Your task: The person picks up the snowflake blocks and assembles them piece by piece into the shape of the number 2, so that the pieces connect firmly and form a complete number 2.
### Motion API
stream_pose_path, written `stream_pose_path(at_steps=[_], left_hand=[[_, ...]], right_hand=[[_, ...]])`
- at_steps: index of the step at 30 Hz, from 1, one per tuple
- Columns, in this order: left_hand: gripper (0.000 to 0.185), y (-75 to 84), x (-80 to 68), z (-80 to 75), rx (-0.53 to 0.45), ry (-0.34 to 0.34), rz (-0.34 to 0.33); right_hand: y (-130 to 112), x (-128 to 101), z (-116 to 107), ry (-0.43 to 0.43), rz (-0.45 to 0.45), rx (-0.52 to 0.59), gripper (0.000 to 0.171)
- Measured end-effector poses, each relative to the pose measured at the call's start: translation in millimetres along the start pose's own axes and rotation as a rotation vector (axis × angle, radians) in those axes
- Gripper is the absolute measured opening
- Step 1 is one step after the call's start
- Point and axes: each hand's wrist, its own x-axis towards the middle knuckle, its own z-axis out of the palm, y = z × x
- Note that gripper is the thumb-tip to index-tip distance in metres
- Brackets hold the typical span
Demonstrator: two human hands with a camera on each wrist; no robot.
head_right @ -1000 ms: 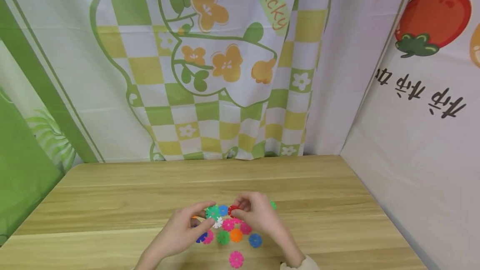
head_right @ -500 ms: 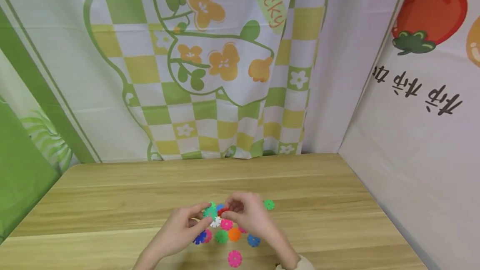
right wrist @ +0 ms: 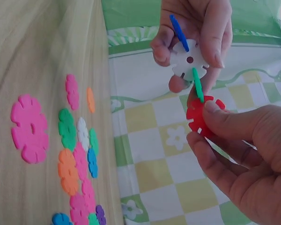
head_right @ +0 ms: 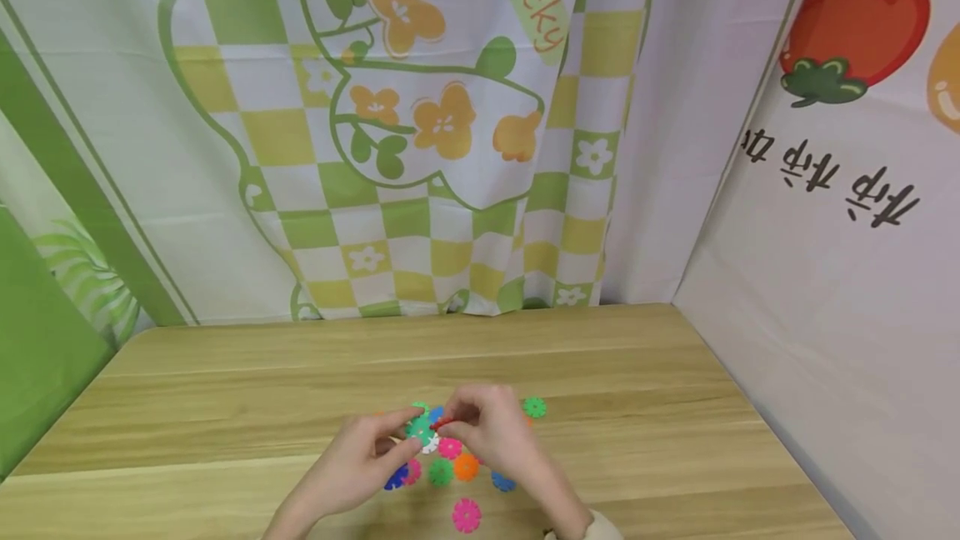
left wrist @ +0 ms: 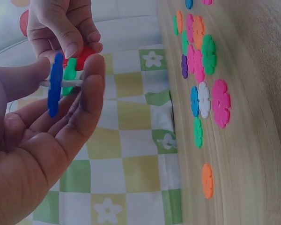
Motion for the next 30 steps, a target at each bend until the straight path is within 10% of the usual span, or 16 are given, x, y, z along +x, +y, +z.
stream_pose_path(at_steps=[15, 30], left_hand=[[0.048, 3.2, -1.7, -5.0, -0.057, -0.007, 0.000], [0.038, -6.6, 1.9, 1.8, -0.200, 0.043, -0.077]], right_hand=[[-6.2, -2.0, 14.7, 0.209, -0.163, -0.052, 0.015], [-4.9, -1.3, 13.3, 0.058, -0.108, 0.027, 0.011]])
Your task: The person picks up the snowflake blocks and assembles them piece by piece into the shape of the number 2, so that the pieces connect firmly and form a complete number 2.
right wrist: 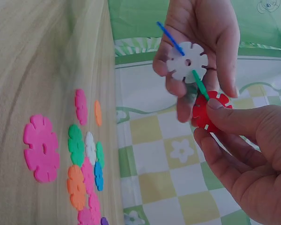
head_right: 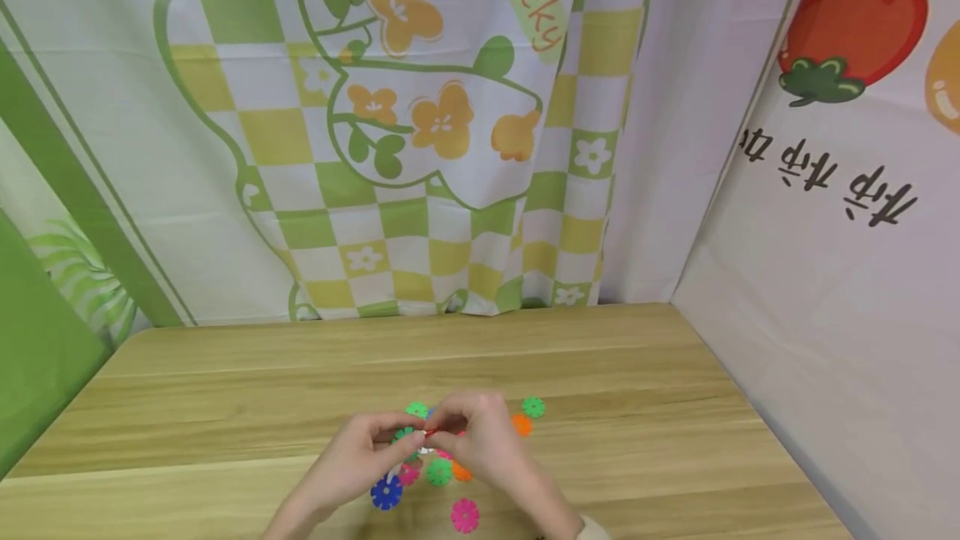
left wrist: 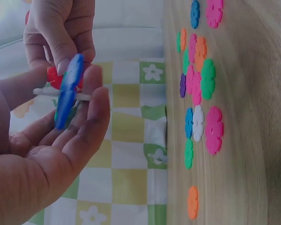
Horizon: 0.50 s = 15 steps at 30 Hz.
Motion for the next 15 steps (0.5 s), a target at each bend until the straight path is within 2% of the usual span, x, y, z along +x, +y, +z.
stream_pose_path(at_steps=[4, 8, 15], left_hand=[[0.033, 0.0, -0.6, 0.9, -0.018, 0.008, 0.011], [0.031, 0.5, -1.9, -0.2, 0.014, 0.025, -0.006], [0.029, 0.6, -2.1, -3.5, 0.093, 0.064, -0.021]], right_hand=[[-0.1, -0.4, 2.5, -0.008, -0.024, -0.005, 0.011], [1.1, -0.6, 1.6, -0.035, -0.031, -0.007, 0.011], [9.1, -4.9, -6.7, -0.071, 0.101, -0.007, 0.009]])
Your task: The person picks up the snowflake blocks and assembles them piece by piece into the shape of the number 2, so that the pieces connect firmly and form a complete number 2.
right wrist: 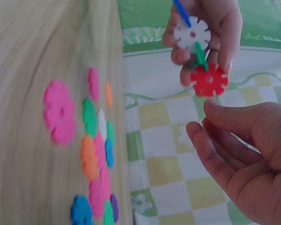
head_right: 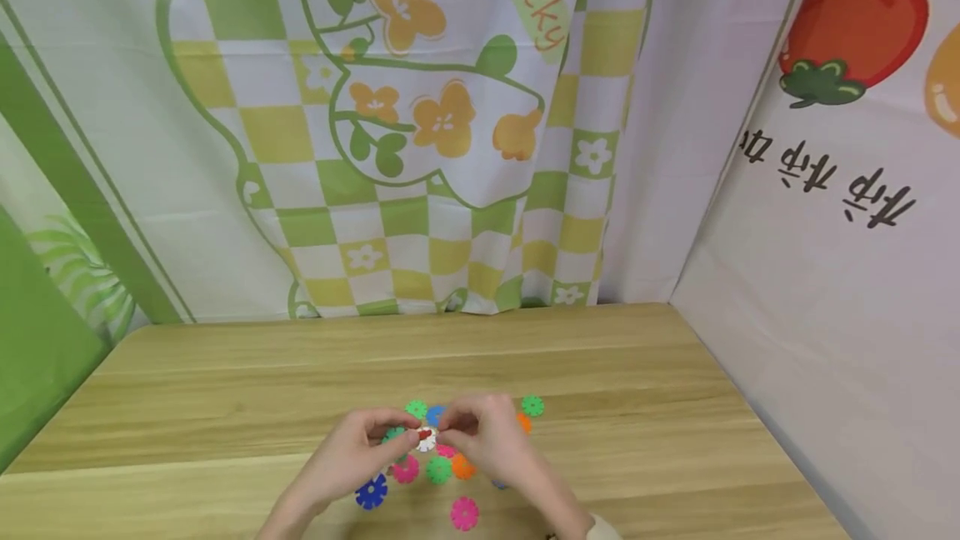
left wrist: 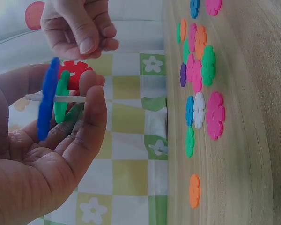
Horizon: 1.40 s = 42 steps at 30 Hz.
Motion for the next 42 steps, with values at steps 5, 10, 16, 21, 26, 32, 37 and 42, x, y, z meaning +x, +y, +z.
stream_pose_path(at_steps=[5, 10, 16, 21, 26, 32, 37, 42], left_hand=[[0.028, -0.3, -0.2, -2.4, 0.007, -0.002, -0.008], [0.027, -2.2, 0.8, -3.3, 0.016, -0.014, -0.017], [0.028, -0.6, 0.2, -3.9, 0.016, -0.022, -0.016], [0.030, 0.1, -0.4, -3.6, 0.020, -0.020, -0.018], [0.030, 0.0, -0.7, -3.3, 0.034, -0.009, -0.022], [0.031, 1.7, -0.5, -2.7, 0.046, -0.004, -0.019], [0.030, 3.1, -0.6, -2.0, 0.060, -0.003, -0.019], [0.031, 1.8, 0.1, -1.9, 0.042, -0.004, -0.013]], right_hand=[[12.0, -4.4, -7.0, -0.054, 0.046, -0.044, 0.006], [26.8, -14.0, -14.9, -0.154, 0.098, -0.124, 0.009], [37.9, -23.5, -22.1, -0.204, 0.198, -0.208, 0.007], [39.5, -31.1, -24.3, -0.191, 0.281, -0.270, 0.016], [39.6, -35.9, -24.9, -0.197, 0.373, -0.303, 0.029], [40.6, -37.9, -25.7, -0.233, 0.391, -0.305, 0.031], [40.3, -38.5, -25.0, -0.257, 0.399, -0.304, 0.031], [38.2, -36.9, -23.8, -0.277, 0.336, -0.309, 0.029]])
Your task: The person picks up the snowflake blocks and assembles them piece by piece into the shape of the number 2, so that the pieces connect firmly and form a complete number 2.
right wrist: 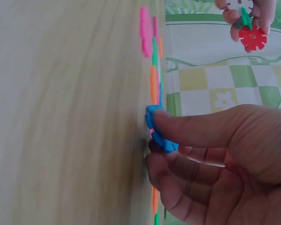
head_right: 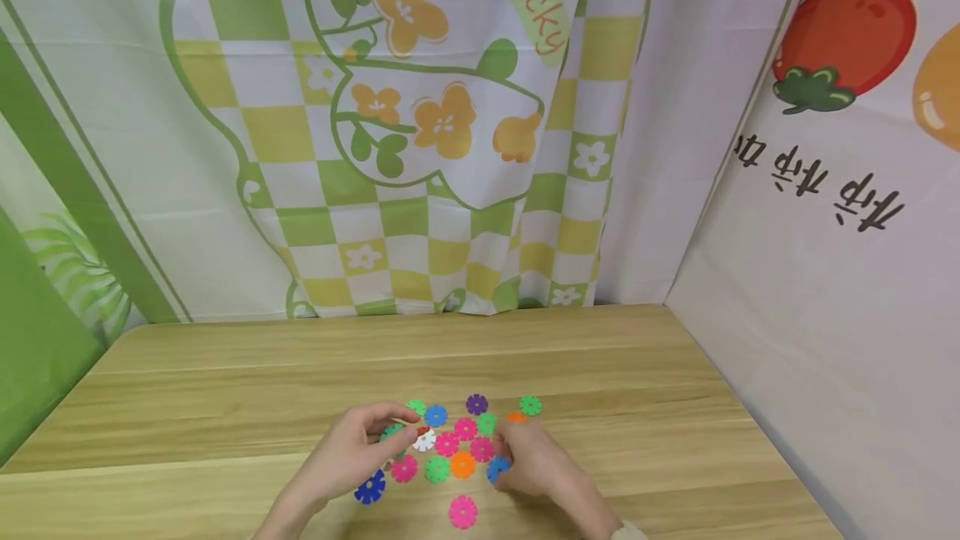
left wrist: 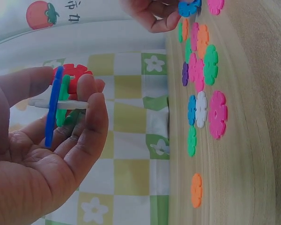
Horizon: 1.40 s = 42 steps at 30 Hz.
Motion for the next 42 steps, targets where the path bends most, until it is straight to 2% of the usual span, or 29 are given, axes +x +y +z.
stream_pose_path(at_steps=[4, 10, 16, 19, 23, 28, 33, 37, 42], left_hand=[[0.030, -0.6, 1.0, 0.1, -0.010, 0.003, 0.004], [0.028, -0.4, 0.9, 1.3, -0.004, 0.017, 0.025], [0.029, -1.3, 1.1, 0.8, 0.035, 0.027, 0.050], [0.030, -1.5, 0.9, -1.8, 0.024, 0.039, 0.058], [0.032, -0.7, 0.1, -5.9, 0.008, 0.055, 0.062], [0.030, 1.5, -1.2, -7.5, 0.050, 0.061, 0.061], [0.026, 0.7, -0.9, -6.0, 0.059, 0.063, 0.092], [0.025, -0.7, 0.3, -3.4, 0.038, 0.069, 0.102], [0.028, -1.1, 1.9, -0.5, -0.057, 0.063, 0.072]], right_hand=[[-6.4, 3.4, -0.3, 0.018, -0.052, 0.010, 0.020], [-20.5, 10.7, -5.1, 0.043, -0.069, 0.117, 0.015], [-34.5, 18.1, -11.2, 0.005, -0.140, 0.370, 0.010], [-42.3, 21.0, -13.6, 0.029, -0.166, 0.466, 0.010], [-51.5, 22.3, -17.3, 0.081, -0.158, 0.546, 0.013], [-59.5, 23.4, -19.8, 0.118, -0.148, 0.590, 0.014], [-63.2, 24.0, -18.4, 0.127, -0.146, 0.590, 0.014], [-62.9, 24.0, -17.5, 0.125, -0.147, 0.604, 0.013], [-61.5, 23.7, -18.3, 0.140, -0.150, 0.652, 0.014]])
